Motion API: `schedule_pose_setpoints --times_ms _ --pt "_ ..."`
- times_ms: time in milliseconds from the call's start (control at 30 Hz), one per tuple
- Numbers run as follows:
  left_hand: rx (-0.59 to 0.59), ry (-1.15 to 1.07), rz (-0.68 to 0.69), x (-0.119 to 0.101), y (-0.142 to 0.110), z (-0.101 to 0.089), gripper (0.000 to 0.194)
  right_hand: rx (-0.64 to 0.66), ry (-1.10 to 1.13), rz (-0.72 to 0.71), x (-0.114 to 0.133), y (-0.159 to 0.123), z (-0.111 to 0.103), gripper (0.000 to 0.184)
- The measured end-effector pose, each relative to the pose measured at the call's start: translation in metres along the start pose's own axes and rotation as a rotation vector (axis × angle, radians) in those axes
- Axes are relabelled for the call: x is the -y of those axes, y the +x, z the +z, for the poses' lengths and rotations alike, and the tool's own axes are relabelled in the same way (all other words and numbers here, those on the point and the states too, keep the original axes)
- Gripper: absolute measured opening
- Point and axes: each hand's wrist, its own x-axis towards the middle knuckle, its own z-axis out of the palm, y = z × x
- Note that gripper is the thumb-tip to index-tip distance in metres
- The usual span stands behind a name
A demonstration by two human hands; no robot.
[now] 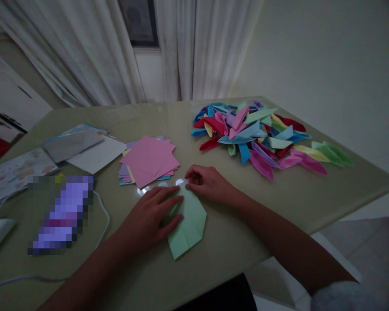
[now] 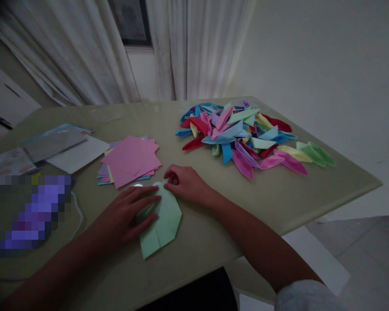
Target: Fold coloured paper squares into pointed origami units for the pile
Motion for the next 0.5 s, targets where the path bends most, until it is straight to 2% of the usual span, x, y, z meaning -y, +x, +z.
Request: schedule_pose_setpoints --times_ms 133,333,500 --pt "-0.003 -0.028 -0.010 -0.0029 0.0002 0.0000 0.039 0.013 -0.081 -0.071 0.0014 -0.0014 0.0018 0.020" --pt "-0.006 -0.058 -0.023 -0.0019 0.0015 0.0007 0.039 0.085 -0.134 -0.281 0.0045 -0.0051 -0.0007 0.023" --pt "-0.034 -0.088 -0.054 -0.0012 0.0018 0.0022 0.054 0.170 -0.241 -0.354 0.0038 -0.0059 -0.0079 0.017"
